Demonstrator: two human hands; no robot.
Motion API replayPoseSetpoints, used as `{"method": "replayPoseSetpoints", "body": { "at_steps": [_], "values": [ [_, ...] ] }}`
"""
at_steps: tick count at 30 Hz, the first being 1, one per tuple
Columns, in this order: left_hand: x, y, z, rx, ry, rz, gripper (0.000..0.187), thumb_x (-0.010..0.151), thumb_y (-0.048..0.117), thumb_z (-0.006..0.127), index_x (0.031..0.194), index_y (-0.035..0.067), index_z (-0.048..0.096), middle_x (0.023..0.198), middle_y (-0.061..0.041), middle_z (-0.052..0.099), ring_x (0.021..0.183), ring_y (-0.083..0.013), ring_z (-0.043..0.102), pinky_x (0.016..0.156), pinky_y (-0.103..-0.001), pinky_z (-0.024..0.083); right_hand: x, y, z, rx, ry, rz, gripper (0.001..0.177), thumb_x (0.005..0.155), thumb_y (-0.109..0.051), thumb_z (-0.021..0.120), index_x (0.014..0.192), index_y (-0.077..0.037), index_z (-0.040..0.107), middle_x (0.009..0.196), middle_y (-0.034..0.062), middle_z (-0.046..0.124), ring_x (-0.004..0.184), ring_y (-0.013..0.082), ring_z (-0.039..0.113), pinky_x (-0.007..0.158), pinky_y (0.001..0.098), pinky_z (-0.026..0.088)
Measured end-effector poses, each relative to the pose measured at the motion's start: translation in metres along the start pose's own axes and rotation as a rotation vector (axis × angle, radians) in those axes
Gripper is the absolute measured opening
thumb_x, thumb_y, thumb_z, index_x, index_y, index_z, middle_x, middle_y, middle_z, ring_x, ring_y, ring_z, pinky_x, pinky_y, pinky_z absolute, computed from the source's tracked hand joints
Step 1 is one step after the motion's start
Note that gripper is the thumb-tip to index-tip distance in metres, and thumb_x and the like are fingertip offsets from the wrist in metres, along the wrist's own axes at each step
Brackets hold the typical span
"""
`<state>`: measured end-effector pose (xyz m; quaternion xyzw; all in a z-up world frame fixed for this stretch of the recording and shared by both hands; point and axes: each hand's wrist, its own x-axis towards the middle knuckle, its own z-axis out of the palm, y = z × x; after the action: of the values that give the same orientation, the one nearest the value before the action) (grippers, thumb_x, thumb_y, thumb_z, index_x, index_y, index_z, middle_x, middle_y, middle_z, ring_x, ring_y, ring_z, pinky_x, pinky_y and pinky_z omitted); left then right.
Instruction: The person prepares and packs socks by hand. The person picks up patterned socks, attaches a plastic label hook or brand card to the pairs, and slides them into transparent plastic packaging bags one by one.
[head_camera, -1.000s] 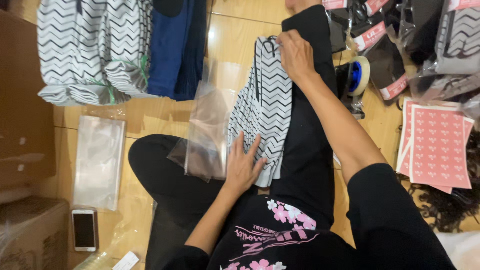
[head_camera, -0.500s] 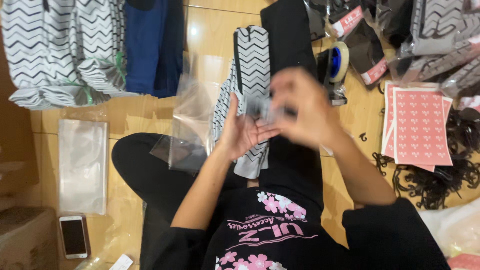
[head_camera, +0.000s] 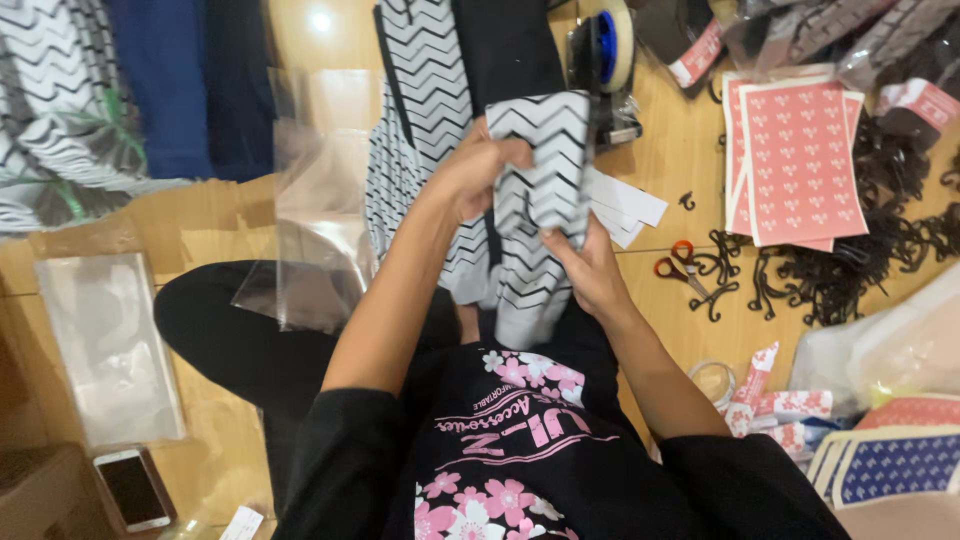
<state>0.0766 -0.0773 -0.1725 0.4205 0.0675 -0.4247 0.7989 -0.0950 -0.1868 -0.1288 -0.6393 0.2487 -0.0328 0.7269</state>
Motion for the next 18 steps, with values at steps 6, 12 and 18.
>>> {"method": "replayPoseSetpoints", "body": {
  "at_steps": [6,12,18],
  "values": [
    [0.043,-0.051,-0.044,-0.009,0.173,-0.056,0.069,0.054,-0.012,0.070,0.123,-0.002,0.068,0.110,-0.023,0.075,0.096,-0.0456,0.076,0.085,-0.065,0.061,-0.017,-0.023,-0.019,-0.011,-0.209,0.240,0.038,0.097,-0.013,0.070,0.133,-0.007,0.061,0.122,0.0083,0.070,0.103,0.0166,0.065,0.083,0.0409,0.061],
    [0.032,-0.019,-0.013,0.021,0.217,-0.069,0.071,0.054,-0.012,0.068,0.124,-0.003,0.066,0.113,-0.024,0.074,0.098,-0.0482,0.075,0.086,-0.064,0.063,-0.030,-0.053,-0.027,-0.410,-0.425,0.390,0.026,0.100,-0.021,0.060,0.096,0.005,0.060,0.069,0.0297,0.071,0.049,0.0345,0.072,0.040,0.0386,0.059],
    [-0.004,0.019,0.036,-0.033,0.201,-0.273,0.056,0.055,-0.015,0.046,0.110,-0.008,0.056,0.097,-0.020,0.070,0.086,-0.0377,0.074,0.068,-0.048,0.068,-0.008,-0.057,-0.026,-1.057,-0.012,-0.476,0.122,0.074,-0.019,0.102,0.164,-0.012,0.021,0.131,0.0228,0.038,0.123,0.0384,0.051,0.108,0.0503,0.051]
  ]
}}
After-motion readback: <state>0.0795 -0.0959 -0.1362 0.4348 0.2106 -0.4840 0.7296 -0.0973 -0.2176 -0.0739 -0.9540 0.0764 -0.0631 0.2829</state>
